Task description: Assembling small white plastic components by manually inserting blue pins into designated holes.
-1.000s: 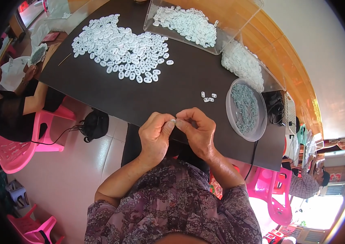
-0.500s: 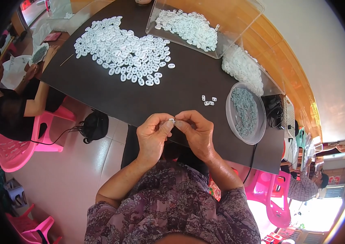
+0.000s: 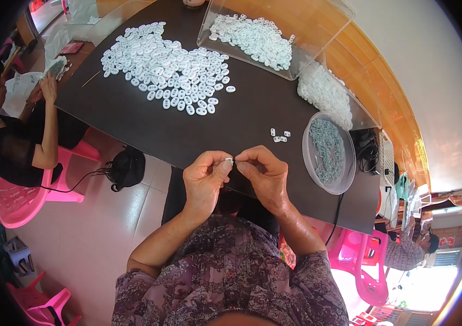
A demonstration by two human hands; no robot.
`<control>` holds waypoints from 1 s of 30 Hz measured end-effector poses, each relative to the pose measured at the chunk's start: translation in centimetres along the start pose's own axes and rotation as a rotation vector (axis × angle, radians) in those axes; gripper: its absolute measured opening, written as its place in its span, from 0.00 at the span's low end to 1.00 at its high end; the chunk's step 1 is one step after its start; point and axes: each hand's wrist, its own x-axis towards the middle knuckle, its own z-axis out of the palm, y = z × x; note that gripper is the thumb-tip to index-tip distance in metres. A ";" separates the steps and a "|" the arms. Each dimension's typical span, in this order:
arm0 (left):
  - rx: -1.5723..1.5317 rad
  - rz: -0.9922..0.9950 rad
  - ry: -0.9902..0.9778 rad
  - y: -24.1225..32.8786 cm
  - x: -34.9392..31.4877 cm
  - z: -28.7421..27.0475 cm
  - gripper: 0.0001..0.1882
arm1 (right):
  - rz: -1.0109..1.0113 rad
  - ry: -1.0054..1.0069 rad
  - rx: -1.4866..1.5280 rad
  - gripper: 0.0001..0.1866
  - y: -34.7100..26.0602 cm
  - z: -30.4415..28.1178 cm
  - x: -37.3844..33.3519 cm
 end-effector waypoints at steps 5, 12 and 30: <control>-0.035 -0.020 0.002 -0.1 0.0 0.0 0.07 | 0.091 -0.006 0.076 0.06 0.1 0.1 -0.1; -0.030 0.015 0.000 -0.4 0.0 0.2 0.06 | 0.107 0.005 0.074 0.07 0.0 0.2 -0.1; 0.364 0.279 0.039 -0.9 -0.5 0.4 0.03 | -0.034 0.015 -0.140 0.06 -0.2 0.7 -0.4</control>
